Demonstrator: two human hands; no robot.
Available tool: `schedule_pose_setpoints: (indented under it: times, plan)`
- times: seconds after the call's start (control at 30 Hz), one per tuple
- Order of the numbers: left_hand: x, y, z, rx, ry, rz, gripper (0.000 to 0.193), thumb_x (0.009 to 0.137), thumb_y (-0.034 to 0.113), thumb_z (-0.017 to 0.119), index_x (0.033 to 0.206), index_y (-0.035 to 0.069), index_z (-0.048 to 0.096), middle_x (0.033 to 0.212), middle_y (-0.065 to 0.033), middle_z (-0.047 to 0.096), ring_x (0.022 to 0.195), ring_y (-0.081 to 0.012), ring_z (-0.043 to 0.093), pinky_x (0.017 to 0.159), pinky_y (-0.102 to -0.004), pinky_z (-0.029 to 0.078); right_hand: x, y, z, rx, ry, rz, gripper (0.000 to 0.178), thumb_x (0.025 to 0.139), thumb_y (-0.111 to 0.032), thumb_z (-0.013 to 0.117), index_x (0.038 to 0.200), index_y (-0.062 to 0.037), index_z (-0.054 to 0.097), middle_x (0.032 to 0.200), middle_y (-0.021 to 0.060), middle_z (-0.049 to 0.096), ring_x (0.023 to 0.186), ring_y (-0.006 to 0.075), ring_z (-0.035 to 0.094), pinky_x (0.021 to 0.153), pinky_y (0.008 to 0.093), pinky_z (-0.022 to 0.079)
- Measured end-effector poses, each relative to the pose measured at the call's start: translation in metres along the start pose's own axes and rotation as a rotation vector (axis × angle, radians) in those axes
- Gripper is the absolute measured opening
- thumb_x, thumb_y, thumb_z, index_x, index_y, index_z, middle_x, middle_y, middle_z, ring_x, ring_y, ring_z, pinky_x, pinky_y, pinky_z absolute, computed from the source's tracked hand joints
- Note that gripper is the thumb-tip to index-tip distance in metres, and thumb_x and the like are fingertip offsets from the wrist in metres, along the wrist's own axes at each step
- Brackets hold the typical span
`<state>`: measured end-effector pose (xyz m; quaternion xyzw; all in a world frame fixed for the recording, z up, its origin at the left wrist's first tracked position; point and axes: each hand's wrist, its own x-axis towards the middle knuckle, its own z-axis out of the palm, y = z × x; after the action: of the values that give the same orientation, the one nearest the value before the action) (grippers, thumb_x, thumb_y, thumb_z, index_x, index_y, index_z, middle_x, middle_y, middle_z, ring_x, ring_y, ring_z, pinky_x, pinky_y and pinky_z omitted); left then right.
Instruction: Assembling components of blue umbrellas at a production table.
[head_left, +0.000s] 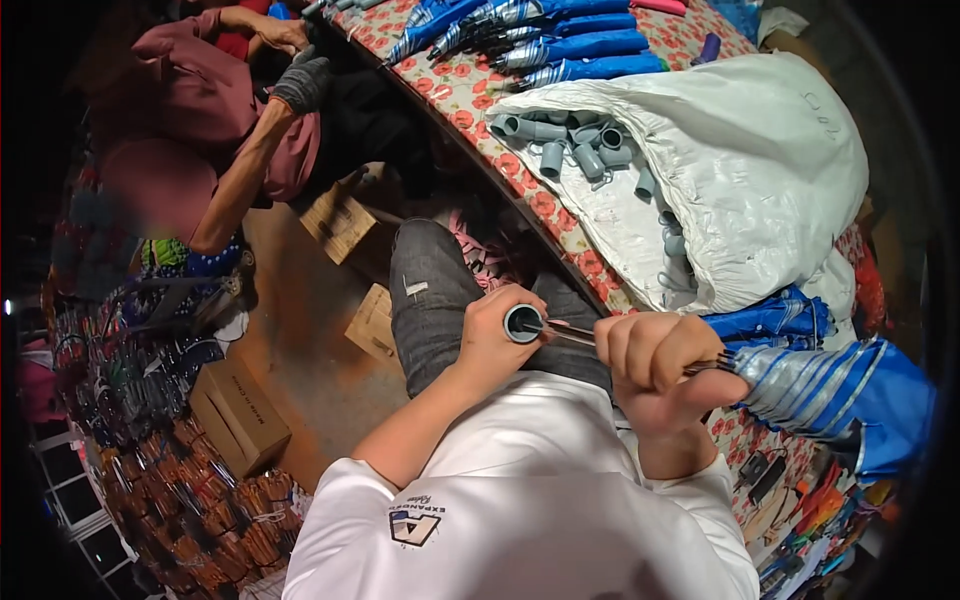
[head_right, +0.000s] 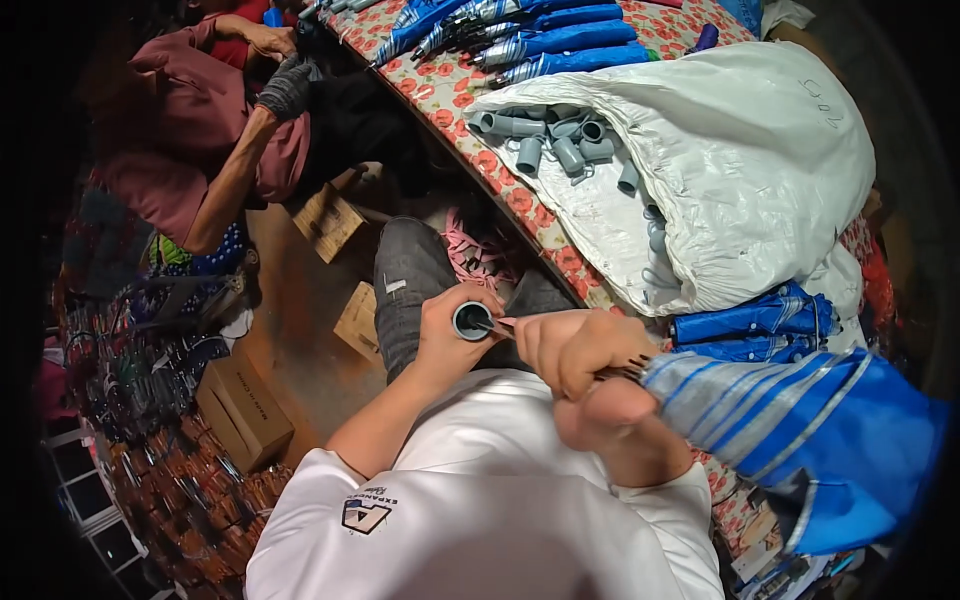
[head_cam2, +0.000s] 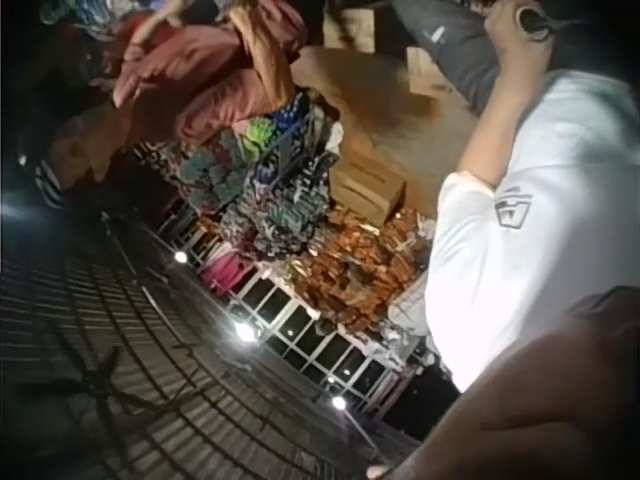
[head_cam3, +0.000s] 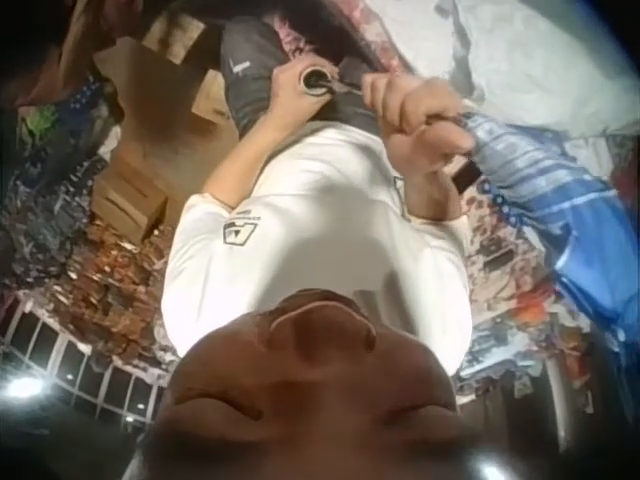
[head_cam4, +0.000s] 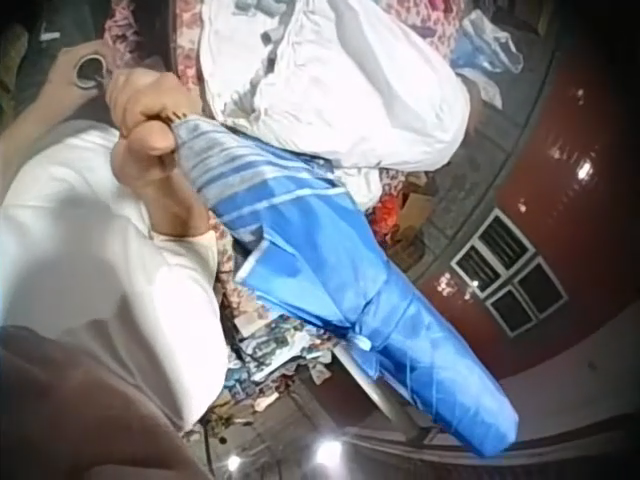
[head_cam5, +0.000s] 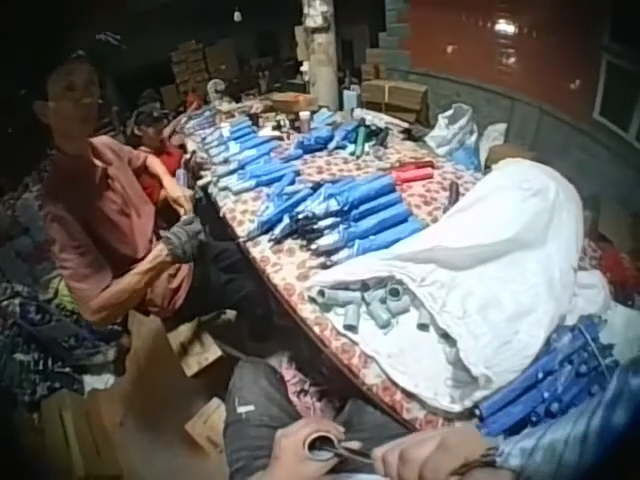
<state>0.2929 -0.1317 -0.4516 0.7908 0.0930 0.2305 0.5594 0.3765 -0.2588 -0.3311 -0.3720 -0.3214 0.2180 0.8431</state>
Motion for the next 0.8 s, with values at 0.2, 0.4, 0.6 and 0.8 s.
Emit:
schedule_pose_setpoints:
  times: [0.2,0.4,0.6,0.8]
  plan:
    - [-0.001,-0.006,-0.010,0.087,0.059,-0.036,0.023,0.063,0.003,0.078,0.077,0.005,0.060,0.073,-0.0045,0.063,0.061,-0.0189,0.056,0.058,-0.0296,0.045,0.010,0.022,0.037,-0.301,0.359,0.044,0.049,0.094,-0.046,0.056,0.061,-0.0104,0.046,0.058,0.0003,0.048,0.049,0.0132,0.040,0.051,0.0274,0.036]
    - [-0.008,-0.010,-0.009,0.023,0.064,-0.221,0.021,0.065,0.007,0.078,0.075,0.004,0.060,0.066,-0.0049,0.061,0.055,-0.0204,0.053,0.054,-0.0310,0.044,-0.002,0.003,0.012,-0.979,0.207,0.249,0.028,0.096,-0.021,0.055,0.077,-0.0005,0.057,0.068,0.0055,0.058,0.062,0.0177,0.054,0.063,0.0260,0.047]
    - [-0.009,-0.012,-0.001,0.101,-0.037,-0.156,0.020,0.066,0.010,0.079,0.074,0.004,0.060,0.063,-0.0040,0.060,0.053,-0.0182,0.052,0.053,-0.0298,0.044,0.003,0.005,-0.025,-1.119,-0.005,0.093,0.025,0.096,-0.021,0.056,0.081,-0.0008,0.057,0.069,0.0071,0.059,0.061,0.0168,0.055,0.061,0.0248,0.047]
    - [-0.003,0.014,-0.018,-0.214,-0.736,-0.318,0.019,0.066,0.008,0.079,0.077,0.006,0.063,0.068,-0.0010,0.062,0.057,-0.0132,0.049,0.057,-0.0260,0.044,0.003,-0.012,-0.013,-0.108,0.152,0.344,0.033,0.096,-0.027,0.057,0.073,-0.0031,0.056,0.065,0.0079,0.055,0.047,0.0134,0.043,0.045,0.0276,0.037]
